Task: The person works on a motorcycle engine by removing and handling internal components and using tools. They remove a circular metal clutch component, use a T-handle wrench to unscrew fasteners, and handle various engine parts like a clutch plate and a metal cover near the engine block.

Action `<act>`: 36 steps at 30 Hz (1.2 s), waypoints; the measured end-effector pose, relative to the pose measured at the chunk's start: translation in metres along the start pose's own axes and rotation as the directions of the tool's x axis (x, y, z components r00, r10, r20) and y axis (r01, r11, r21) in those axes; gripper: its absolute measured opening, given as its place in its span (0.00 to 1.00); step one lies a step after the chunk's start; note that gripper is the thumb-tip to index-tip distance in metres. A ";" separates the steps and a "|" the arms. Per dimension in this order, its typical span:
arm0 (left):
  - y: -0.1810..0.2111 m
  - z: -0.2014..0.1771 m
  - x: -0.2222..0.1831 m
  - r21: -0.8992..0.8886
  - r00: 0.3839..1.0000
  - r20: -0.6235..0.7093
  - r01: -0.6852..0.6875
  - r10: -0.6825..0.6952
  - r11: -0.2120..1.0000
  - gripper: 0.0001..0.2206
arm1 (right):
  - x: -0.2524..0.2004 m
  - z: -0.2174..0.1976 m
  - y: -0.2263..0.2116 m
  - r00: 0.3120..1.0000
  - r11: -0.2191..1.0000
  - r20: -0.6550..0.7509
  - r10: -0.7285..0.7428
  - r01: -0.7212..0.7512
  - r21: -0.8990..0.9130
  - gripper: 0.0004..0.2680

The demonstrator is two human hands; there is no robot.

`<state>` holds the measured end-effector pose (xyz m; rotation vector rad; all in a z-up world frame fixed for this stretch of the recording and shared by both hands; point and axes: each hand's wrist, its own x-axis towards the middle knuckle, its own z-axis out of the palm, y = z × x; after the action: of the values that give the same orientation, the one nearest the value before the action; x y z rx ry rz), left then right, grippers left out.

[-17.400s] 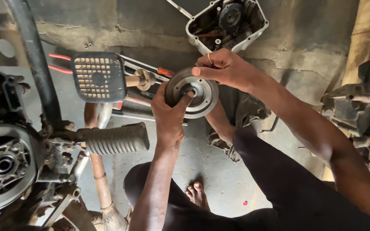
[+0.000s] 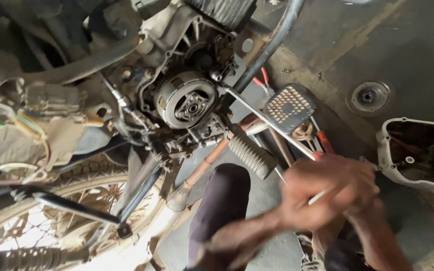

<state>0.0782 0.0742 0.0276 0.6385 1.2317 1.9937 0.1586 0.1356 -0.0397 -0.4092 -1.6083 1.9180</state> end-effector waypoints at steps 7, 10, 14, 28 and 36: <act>0.002 -0.061 -0.058 -0.331 0.900 0.165 -0.334 0.403 0.882 0.09 | 0.039 -0.016 -0.029 0.673 0.395 0.650 -0.354 0.737 -0.548 0.09; 0.026 -0.076 -0.056 -0.135 0.994 0.043 -0.098 0.105 0.986 0.09 | 0.027 -0.012 -0.033 0.714 0.268 0.640 -0.285 0.700 -0.661 0.10; 0.052 -0.098 -0.026 0.864 0.921 0.367 -0.390 0.131 0.317 0.20 | 0.024 -0.013 -0.030 0.695 0.283 0.655 -0.297 0.719 -0.635 0.11; 0.039 -0.100 0.003 0.838 0.977 0.189 -0.213 0.099 0.503 0.11 | -0.006 -0.017 -0.076 0.993 0.874 -0.070 0.095 -0.117 -0.472 0.22; 0.034 -0.094 0.009 0.808 0.990 0.068 -0.126 0.121 0.575 0.12 | -0.002 -0.039 -0.063 0.889 0.354 0.382 0.254 0.282 -0.892 0.13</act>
<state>-0.0044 0.0180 0.0187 1.1885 2.1733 1.4113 0.1983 0.1708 0.0123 -0.3598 -2.9913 0.8070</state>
